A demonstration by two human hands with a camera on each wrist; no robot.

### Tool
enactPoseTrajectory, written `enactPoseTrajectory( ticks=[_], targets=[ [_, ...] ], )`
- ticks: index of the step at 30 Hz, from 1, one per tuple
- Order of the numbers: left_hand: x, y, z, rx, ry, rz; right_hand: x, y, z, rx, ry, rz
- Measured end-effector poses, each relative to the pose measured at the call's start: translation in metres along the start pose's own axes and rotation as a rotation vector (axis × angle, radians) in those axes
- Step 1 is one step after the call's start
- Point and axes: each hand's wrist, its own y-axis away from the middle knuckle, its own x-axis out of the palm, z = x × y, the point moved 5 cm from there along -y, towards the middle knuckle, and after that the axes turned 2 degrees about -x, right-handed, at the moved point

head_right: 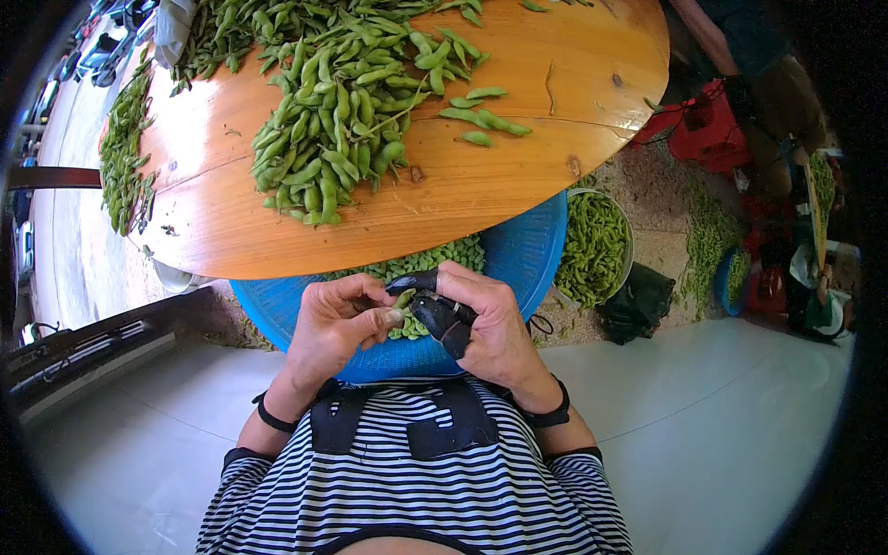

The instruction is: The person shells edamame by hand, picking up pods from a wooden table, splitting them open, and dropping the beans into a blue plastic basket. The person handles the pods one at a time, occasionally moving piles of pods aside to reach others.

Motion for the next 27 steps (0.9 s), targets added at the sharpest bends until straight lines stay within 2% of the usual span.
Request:
enactPoseTrajectory(
  ticks=[1, 2, 3, 5, 7, 9, 10, 11, 13, 14, 16, 17, 19, 22, 23, 25, 26, 27],
  targets=[
    [-0.004, -0.001, 0.002, -0.001, 0.000, 0.001, 0.002, 0.001, -0.005, 0.074, -0.172, 0.009],
    [-0.002, -0.003, 0.008, -0.071, 0.241, 0.116, 0.004, 0.002, -0.009, 0.147, -0.343, 0.019],
    [0.001, -0.003, 0.013, -0.143, 0.482, 0.232, 0.005, 0.003, -0.011, 0.150, -0.344, 0.017],
    [0.000, -0.004, 0.020, -0.167, 0.511, 0.252, 0.009, 0.008, -0.022, 0.337, -0.527, 0.039],
    [0.004, -0.001, 0.020, -0.187, 0.541, 0.271, 0.009, 0.008, -0.019, 0.316, -0.463, 0.022],
    [0.001, 0.002, 0.012, -0.061, 0.158, 0.024, 0.012, 0.008, -0.017, 0.297, -0.402, 0.006],
    [0.004, 0.002, 0.013, -0.062, 0.158, 0.024, 0.010, 0.006, -0.014, 0.213, -0.254, -0.035],
    [0.005, 0.002, 0.008, 0.093, -0.035, -0.039, 0.009, 0.005, -0.010, 0.129, -0.105, -0.076],
    [0.007, 0.006, -0.004, 0.401, -0.423, -0.166, 0.013, 0.005, -0.004, 0.096, -0.074, -0.083],
    [0.006, 0.007, -0.003, 0.399, -0.422, -0.168, 0.014, 0.006, -0.001, 0.061, -0.042, -0.091],
    [0.005, 0.009, -0.009, 0.515, -0.598, -0.230, 0.015, 0.007, -0.003, 0.076, -0.048, -0.090],
    [0.006, 0.008, -0.006, 0.514, -0.598, -0.229, 0.015, 0.008, -0.004, 0.091, -0.053, -0.094],
    [0.008, 0.008, -0.008, 0.666, -0.593, -0.291, 0.016, 0.009, -0.004, 0.083, -0.055, -0.122],
    [0.011, 0.008, -0.011, 0.763, -0.581, -0.347, 0.017, 0.009, -0.001, 0.059, -0.058, -0.174],
    [0.011, 0.008, -0.011, 0.762, -0.580, -0.347, 0.017, 0.009, 0.001, 0.039, -0.060, -0.198],
    [0.007, 0.004, -0.009, 0.613, -0.515, -0.286, 0.018, 0.007, -0.004, 0.052, -0.082, -0.191],
    [0.005, 0.004, -0.011, 0.612, -0.516, -0.287, 0.018, 0.006, -0.007, 0.067, -0.105, -0.185],
    [0.002, -0.001, -0.004, 0.397, -0.382, -0.202, 0.015, 0.006, -0.008, 0.068, -0.106, -0.185]
  ],
)
